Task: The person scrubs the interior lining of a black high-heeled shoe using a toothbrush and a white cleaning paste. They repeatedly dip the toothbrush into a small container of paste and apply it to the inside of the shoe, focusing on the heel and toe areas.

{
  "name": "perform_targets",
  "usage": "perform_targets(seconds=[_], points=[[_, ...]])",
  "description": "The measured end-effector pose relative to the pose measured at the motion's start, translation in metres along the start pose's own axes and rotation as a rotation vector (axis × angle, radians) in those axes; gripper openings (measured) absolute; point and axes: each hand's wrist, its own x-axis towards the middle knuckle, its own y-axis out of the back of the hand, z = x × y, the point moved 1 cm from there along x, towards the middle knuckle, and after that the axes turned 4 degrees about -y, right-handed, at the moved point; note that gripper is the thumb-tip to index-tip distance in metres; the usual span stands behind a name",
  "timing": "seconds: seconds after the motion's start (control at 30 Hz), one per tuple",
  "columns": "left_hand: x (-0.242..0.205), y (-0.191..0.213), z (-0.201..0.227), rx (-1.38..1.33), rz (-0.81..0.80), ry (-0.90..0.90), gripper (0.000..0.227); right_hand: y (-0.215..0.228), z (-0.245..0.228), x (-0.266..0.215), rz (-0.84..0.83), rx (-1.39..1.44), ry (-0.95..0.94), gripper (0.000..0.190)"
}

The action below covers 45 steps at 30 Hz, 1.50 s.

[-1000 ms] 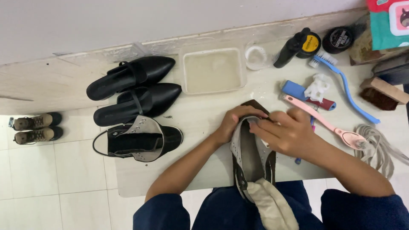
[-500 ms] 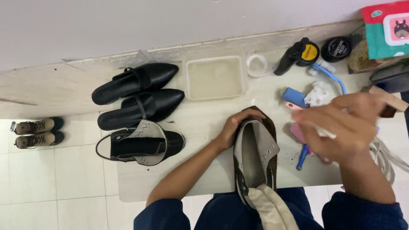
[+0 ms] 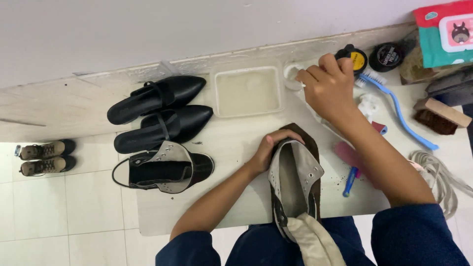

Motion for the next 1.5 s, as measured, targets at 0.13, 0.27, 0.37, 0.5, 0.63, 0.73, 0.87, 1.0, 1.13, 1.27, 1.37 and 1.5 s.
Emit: perform_targets(seconds=[0.13, 0.27, 0.37, 0.5, 0.63, 0.73, 0.87, 1.0, 1.13, 1.27, 1.37, 1.5], points=[[0.000, 0.000, 0.001, 0.011, 0.011, 0.004, 0.095, 0.094, -0.002, 0.023, -0.011, 0.124, -0.088, 0.018], [0.000, -0.001, 0.001, -0.012, 0.018, 0.014, 0.094, 0.170, -0.007, 0.003, -0.129, 0.452, -0.278, 0.011], [0.002, 0.000, 0.002, 0.002, 0.003, 0.018, 0.095, 0.179, -0.035, 0.000, -0.224, 0.507, -0.157, 0.004], [0.004, -0.004, 0.013, 0.010, -0.001, 0.022, 0.097, 0.119, -0.083, -0.035, -0.104, 0.366, 0.090, 0.012], [0.004, -0.007, 0.022, -0.012, 0.006, 0.033, 0.098, 0.138, -0.070, -0.015, -0.151, 0.346, 0.029, 0.018], [0.006, -0.006, 0.024, -0.005, -0.005, 0.025, 0.098, 0.122, -0.072, -0.036, -0.173, 0.355, 0.055, 0.022], [0.005, -0.006, 0.018, -0.049, -0.007, 0.043, 0.101, 0.132, -0.060, -0.037, -0.202, 0.481, 0.064, 0.022], [0.005, -0.004, 0.014, -0.014, -0.022, 0.041, 0.104, 0.101, -0.060, -0.046, -0.107, 0.589, -0.043, 0.016], [0.005, -0.007, 0.022, -0.062, -0.028, 0.051, 0.103, 0.127, -0.065, -0.046, -0.100, 0.564, -0.018, 0.021], [0.004, -0.010, 0.026, -0.075, -0.027, 0.072, 0.105, 0.121, -0.063, -0.030, -0.217, 0.646, 0.043, 0.027], [0.006, -0.009, 0.025, -0.035, -0.032, 0.068, 0.106, 0.134, -0.061, -0.031, -0.224, 0.612, 0.069, 0.025], [0.003, -0.001, 0.009, 0.029, -0.049, 0.060, 0.107, 0.103, -0.064, -0.042, -0.141, 0.576, 0.045, 0.024]])
